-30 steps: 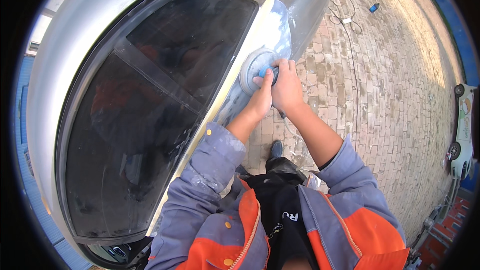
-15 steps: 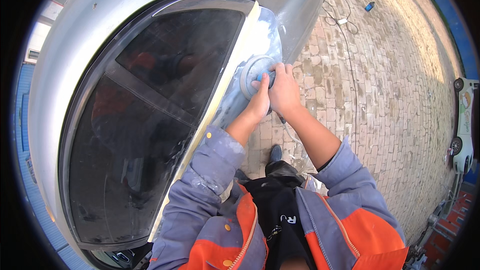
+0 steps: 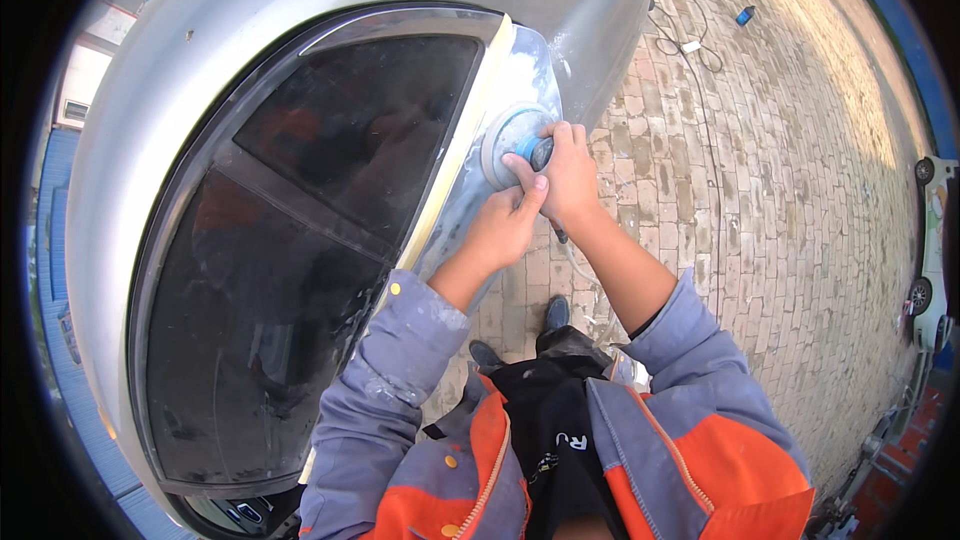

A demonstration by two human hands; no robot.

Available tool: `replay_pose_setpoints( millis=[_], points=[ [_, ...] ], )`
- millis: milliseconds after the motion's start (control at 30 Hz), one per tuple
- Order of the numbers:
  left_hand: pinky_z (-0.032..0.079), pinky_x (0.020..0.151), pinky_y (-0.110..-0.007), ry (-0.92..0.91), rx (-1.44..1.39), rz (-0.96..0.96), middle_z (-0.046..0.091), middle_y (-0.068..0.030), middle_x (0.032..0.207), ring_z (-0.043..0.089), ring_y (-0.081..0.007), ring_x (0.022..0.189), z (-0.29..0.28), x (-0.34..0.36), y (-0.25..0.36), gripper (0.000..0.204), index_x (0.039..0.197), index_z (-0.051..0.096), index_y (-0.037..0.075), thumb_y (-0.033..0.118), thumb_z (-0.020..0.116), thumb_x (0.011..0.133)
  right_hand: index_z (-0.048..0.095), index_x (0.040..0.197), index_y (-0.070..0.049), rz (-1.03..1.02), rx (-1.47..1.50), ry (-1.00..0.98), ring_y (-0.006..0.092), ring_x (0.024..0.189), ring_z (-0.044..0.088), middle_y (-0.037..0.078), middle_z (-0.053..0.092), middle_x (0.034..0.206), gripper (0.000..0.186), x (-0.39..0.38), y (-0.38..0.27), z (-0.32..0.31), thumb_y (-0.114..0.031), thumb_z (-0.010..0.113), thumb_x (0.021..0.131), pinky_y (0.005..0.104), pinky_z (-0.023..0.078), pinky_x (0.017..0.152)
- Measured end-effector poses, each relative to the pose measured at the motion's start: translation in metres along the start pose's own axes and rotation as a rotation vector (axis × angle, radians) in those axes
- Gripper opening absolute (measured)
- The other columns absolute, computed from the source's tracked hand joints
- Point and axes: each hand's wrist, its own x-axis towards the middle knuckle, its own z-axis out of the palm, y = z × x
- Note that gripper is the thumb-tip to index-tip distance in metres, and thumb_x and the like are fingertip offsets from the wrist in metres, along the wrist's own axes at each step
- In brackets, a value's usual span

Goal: The person uses a handheld orbital sander to smooth a large area of a car door panel. They repeatedly move the sander across the surface and periodically touch the panel with their hand to check the finish.

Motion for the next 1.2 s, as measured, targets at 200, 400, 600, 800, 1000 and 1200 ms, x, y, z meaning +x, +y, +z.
replay_pose_setpoints(
  millis=[200, 400, 600, 800, 1000, 1200],
  points=[
    [0.042, 0.121, -0.053, 0.583, 1.082, 0.810, 0.067, -0.0123, 0.149, 0.060, -0.0314, 0.140, -0.065, -0.054, -0.047, 0.050, 0.138, 0.073, 0.009, 0.040, 0.074, 0.099, 0.060, 0.128, -0.005, -0.029, 0.099, 0.092, 0.0431, 0.105, 0.071, 0.020, 0.059, 0.128, 0.068, 0.006, 0.001, 0.003, -0.046, 0.091, 0.085, 0.0516, 0.060, 0.091],
    [0.031, 0.130, -0.052, 0.442, 1.415, 0.709, 0.047, -0.0104, 0.172, 0.040, -0.0299, 0.160, -0.071, -0.044, -0.076, 0.065, 0.155, 0.063, 0.013, 0.045, 0.068, 0.099, 0.060, 0.128, -0.006, 0.008, 0.117, 0.146, 0.0429, 0.107, 0.071, 0.019, 0.059, 0.127, 0.066, 0.018, -0.004, -0.002, -0.045, 0.092, 0.085, 0.0506, 0.059, 0.093],
    [0.032, 0.130, -0.054, 0.431, 1.348, 0.732, 0.047, -0.0121, 0.172, 0.042, -0.0334, 0.159, -0.070, -0.041, -0.079, 0.064, 0.152, 0.065, 0.011, 0.041, 0.072, 0.096, 0.061, 0.126, -0.007, -0.049, 0.161, 0.137, 0.0418, 0.108, 0.071, 0.017, 0.060, 0.129, 0.065, 0.038, -0.014, -0.011, -0.046, 0.092, 0.084, 0.0495, 0.059, 0.094],
    [0.032, 0.130, -0.054, 0.461, 1.343, 0.757, 0.048, -0.0132, 0.171, 0.042, -0.0338, 0.159, -0.069, -0.039, -0.078, 0.064, 0.151, 0.066, 0.011, 0.042, 0.073, 0.095, 0.061, 0.126, -0.007, 0.161, 0.091, 0.121, 0.0424, 0.109, 0.071, 0.017, 0.060, 0.129, 0.065, 0.041, -0.008, -0.015, -0.046, 0.092, 0.084, 0.0496, 0.059, 0.095],
    [0.032, 0.130, -0.054, 0.445, 1.364, 0.725, 0.049, -0.0136, 0.170, 0.042, -0.0340, 0.158, -0.069, -0.041, -0.076, 0.063, 0.150, 0.066, 0.011, 0.043, 0.073, 0.095, 0.062, 0.124, -0.005, -0.020, 0.194, 0.216, 0.0403, 0.113, 0.068, 0.018, 0.061, 0.126, 0.066, 0.047, -0.007, -0.015, -0.046, 0.093, 0.083, 0.0485, 0.057, 0.098],
    [0.032, 0.130, -0.054, 0.455, 1.334, 0.746, 0.049, -0.0139, 0.170, 0.042, -0.0342, 0.158, -0.069, -0.039, -0.077, 0.063, 0.150, 0.066, 0.011, 0.043, 0.073, 0.095, 0.061, 0.126, -0.005, 0.075, 0.154, 0.130, 0.0425, 0.110, 0.071, 0.019, 0.061, 0.130, 0.067, 0.057, -0.009, -0.022, -0.047, 0.092, 0.084, 0.0496, 0.059, 0.096]
  ],
)
